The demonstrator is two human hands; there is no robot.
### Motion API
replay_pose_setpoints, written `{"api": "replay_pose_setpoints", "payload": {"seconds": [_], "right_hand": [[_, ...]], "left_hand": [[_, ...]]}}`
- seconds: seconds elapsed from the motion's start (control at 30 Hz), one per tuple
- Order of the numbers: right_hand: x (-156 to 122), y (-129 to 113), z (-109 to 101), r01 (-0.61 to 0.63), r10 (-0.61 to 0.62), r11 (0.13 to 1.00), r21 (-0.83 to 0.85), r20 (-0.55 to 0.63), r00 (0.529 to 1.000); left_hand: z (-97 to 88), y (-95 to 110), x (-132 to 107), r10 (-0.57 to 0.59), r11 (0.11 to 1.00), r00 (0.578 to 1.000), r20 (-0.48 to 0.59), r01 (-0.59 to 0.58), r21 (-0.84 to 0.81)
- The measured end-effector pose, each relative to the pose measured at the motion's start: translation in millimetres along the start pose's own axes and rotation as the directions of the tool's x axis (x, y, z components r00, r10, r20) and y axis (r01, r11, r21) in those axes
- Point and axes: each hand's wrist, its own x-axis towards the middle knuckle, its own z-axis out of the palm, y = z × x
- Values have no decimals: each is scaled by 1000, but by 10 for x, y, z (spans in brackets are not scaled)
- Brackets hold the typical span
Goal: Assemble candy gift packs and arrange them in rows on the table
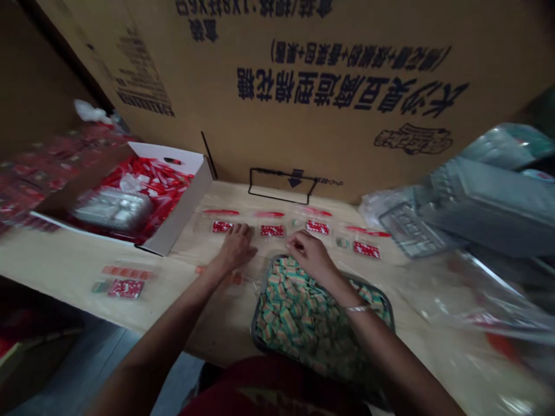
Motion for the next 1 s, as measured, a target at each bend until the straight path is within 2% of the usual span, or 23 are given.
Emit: {"api": "replay_pose_setpoints", "payload": {"seconds": [0.07,0.13,0.2,0.23,0.3,0.4,0.5,0.57,0.6,0.67,0.77,0.83,0.9,1.0], "right_hand": [[-574,68,-281,-59,59,998,-18,-25,998],[-1098,98,-429,-141,140,989,-42,-33,990],[-1445,89,-420,-173,173,983,-55,-17,985],[-1532,72,-370,-165,165,984,-60,-10,986],[-1553,26,-232,-125,125,987,-103,-6,992],[-1405,-29,-71,-94,102,957,-275,16,995],[-1342,-31,-60,-98,118,934,-344,40,992],[-1381,-21,-110,-91,98,960,-264,13,995],[-1409,-20,-139,-85,86,979,-187,-6,996],[-1452,-28,-188,-70,71,997,14,-26,997],[-1455,-56,-214,-69,77,965,252,-22,997],[-1435,-71,-206,-84,101,948,308,-38,994],[-1417,-83,-189,-96,118,936,338,-47,992],[-1403,-106,-161,-78,91,945,318,-27,995]], "left_hand": [[-4,4,-15,-3,1000,999,-36,2,-18],[-13,87,-97,17,997,993,-120,-25,-73],[-23,287,-241,118,976,974,-195,-150,-158],[-24,430,-323,194,951,958,-211,-236,-198],[-14,757,-477,326,897,923,-204,-370,-242],[27,1168,-622,348,904,919,-184,-381,-194],[59,1323,-678,333,920,924,-186,-362,-153],[62,1327,-707,319,899,922,-218,-368,-238],[58,1322,-724,295,871,926,-234,-361,-333],[50,1325,-752,203,754,958,-202,-284,-592],[47,1361,-765,79,450,997,4,-32,-892],[47,1384,-755,66,253,988,139,119,-960],[36,1394,-746,73,102,964,255,247,-964],[-2,1398,-748,55,-11,925,376,377,-926]]}}
